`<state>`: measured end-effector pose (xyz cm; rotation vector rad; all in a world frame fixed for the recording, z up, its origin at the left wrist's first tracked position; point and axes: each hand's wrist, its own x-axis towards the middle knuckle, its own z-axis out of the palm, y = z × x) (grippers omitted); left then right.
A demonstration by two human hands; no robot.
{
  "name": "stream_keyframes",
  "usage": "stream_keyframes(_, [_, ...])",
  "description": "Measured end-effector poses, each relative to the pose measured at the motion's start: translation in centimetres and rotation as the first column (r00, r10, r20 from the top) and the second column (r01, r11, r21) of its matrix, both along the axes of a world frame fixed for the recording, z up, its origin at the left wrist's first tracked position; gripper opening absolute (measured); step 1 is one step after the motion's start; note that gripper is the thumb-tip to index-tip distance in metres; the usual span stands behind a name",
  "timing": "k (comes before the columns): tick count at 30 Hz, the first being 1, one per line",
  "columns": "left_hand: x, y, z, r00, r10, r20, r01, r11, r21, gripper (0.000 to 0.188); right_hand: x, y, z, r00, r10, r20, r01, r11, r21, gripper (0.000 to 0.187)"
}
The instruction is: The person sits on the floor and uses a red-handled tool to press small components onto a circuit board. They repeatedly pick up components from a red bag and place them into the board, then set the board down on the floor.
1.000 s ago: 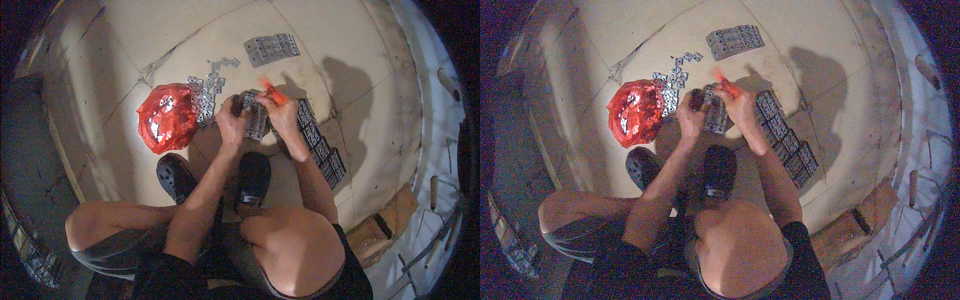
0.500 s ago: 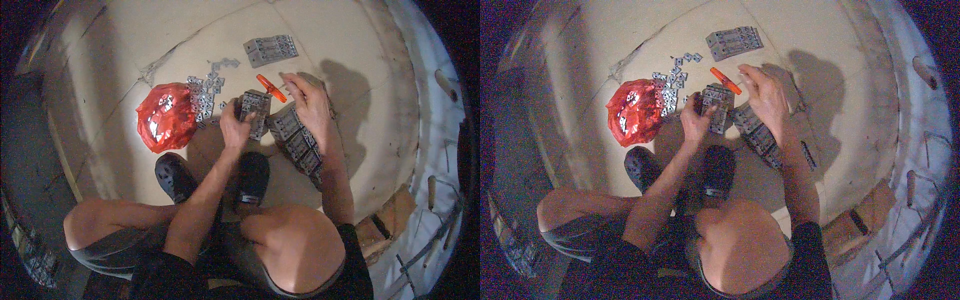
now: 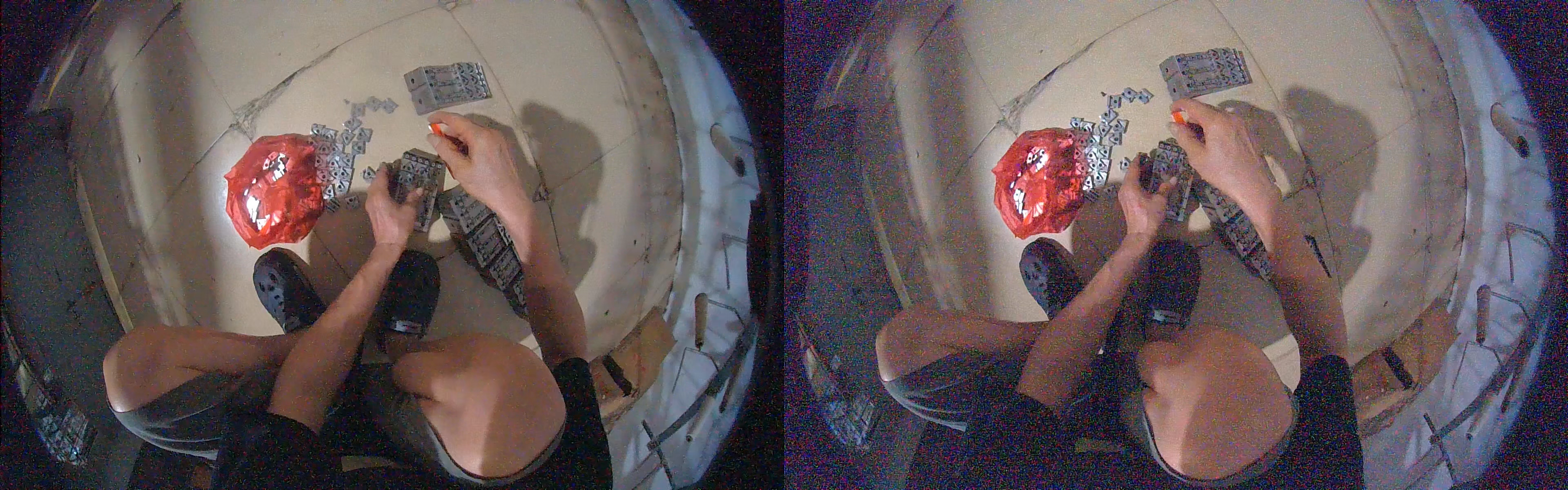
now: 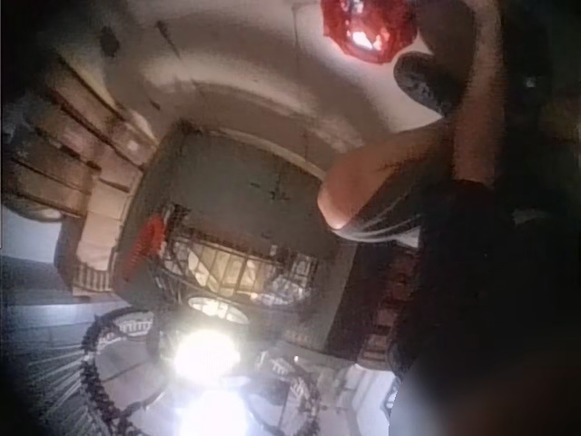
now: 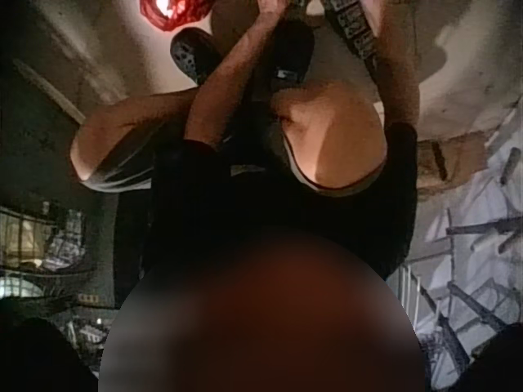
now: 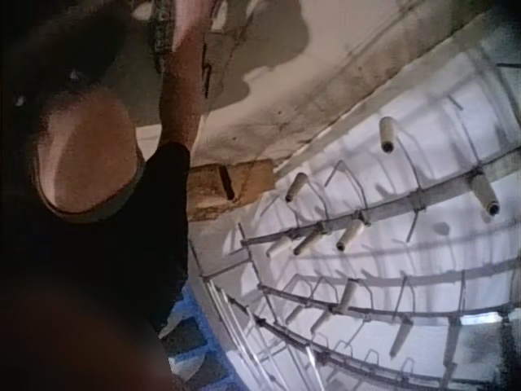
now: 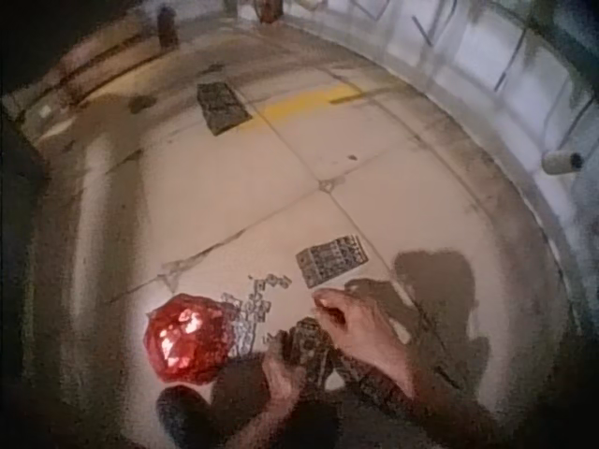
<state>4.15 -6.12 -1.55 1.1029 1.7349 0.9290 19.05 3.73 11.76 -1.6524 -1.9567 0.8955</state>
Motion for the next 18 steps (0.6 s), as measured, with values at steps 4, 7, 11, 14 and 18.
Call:
stream_keyframes(4, [0.1, 0.0, 0.0, 1.0, 0.012, -0.005, -0.012, 1.0, 0.014, 0.074, -1.8, -0.6, -2.7, 0.892, -0.203, -0.403, 0.116, 0.966, -0.229, 0.033])
stream_keyframes(7, [0.1, 0.1, 0.1, 1.0, -0.002, 0.013, 0.002, 1.0, -0.018, 0.073, -2.9, -1.0, -2.7, 0.803, -0.458, -0.383, 0.345, 0.879, -0.329, 0.027])
stream_keyframes(11, [0.0, 0.2, 0.3, 0.999, -0.001, -0.05, 0.001, 1.0, -0.002, 0.072, -1.0, -0.5, -1.2, 0.807, -0.274, -0.524, 0.258, 0.96, -0.104, 0.026])
stream_keyframes(14, [-0.1, 0.1, 0.3, 0.999, 0.018, 0.046, -0.019, 0.999, 0.031, 0.066, 0.1, -0.4, -1.6, 0.852, -0.307, -0.423, 0.148, 0.918, -0.369, 0.029])
stream_keyframes(18, [-0.3, -0.3, 0.3, 1.0, -0.013, -0.001, 0.013, 0.997, -0.075, 0.056, 0.8, -1.7, -3.3, 0.804, -0.334, -0.491, 0.137, 0.909, -0.395, 0.026])
